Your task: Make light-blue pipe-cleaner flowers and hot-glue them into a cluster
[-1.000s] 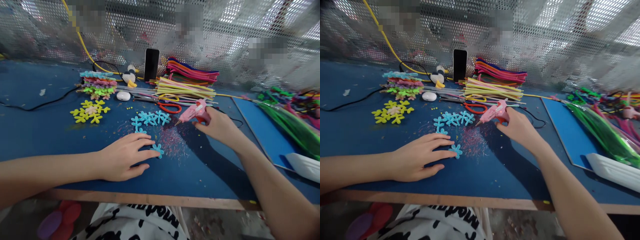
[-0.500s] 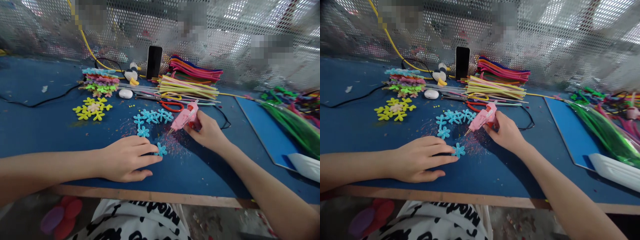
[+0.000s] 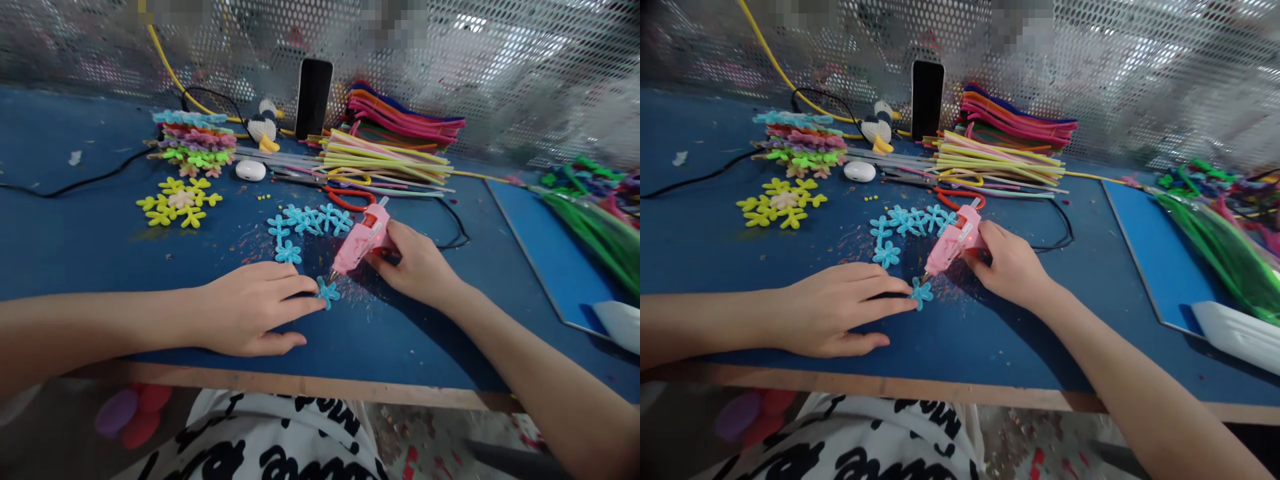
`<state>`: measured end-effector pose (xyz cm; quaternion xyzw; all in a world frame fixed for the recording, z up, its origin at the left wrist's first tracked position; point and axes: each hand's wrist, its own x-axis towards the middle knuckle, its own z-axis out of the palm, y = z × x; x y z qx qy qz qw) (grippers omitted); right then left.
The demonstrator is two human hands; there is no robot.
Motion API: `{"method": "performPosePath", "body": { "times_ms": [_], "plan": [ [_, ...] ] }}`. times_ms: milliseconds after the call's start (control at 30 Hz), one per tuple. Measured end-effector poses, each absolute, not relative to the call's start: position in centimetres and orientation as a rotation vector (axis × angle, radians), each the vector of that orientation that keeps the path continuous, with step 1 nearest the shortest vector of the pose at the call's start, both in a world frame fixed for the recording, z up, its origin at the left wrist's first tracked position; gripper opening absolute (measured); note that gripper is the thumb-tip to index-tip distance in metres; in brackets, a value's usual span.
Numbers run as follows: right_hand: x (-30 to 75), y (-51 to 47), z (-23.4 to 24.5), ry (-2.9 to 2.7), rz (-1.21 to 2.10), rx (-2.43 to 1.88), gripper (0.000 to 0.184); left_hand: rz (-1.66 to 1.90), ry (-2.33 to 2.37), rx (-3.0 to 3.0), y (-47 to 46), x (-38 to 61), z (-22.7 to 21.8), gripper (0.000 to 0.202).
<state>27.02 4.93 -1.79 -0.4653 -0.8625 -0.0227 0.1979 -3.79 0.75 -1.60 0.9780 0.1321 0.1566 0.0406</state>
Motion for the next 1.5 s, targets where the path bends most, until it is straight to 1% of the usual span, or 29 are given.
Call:
{"method": "performPosePath", "body": {
  "times_ms": [167, 467, 667, 1000, 1233, 1500],
  "plan": [
    [26.72, 4.72, -1.79, -2.421, -0.067, -1.312, 0.019, 0.477, 0.416, 2.991, 0.71, -3.87, -1.59, 0.043],
    [26.72, 4.79, -1.67, -2.404, -0.055, -1.324, 0.020, 0.436, 0.413, 2.986, 0.82, -3.85, -1.62, 0.042],
    [26.77, 4.78, -1.74, -2.414, -0.044, -1.337, 0.013, 0.432, 0.411, 2.991, 0.84, -3.94, -1.59, 0.041],
    [26.78, 4.85, -1.65, -2.431, -0.046, -1.316, 0.008, 0.447, 0.414, 2.986, 0.79, -3.88, -1.60, 0.041],
    [26.87, 4.87, -1.64, -2.452, -0.070, -1.268, 0.010, 0.421, 0.424, 2.988, 0.78, -3.87, -1.58, 0.041],
    [26.91, 4.91, -1.60, -2.459, -0.041, -1.262, 0.006, 0.431, 0.421, 2.981, 0.76, -3.92, -1.48, 0.040]
  ]
}}
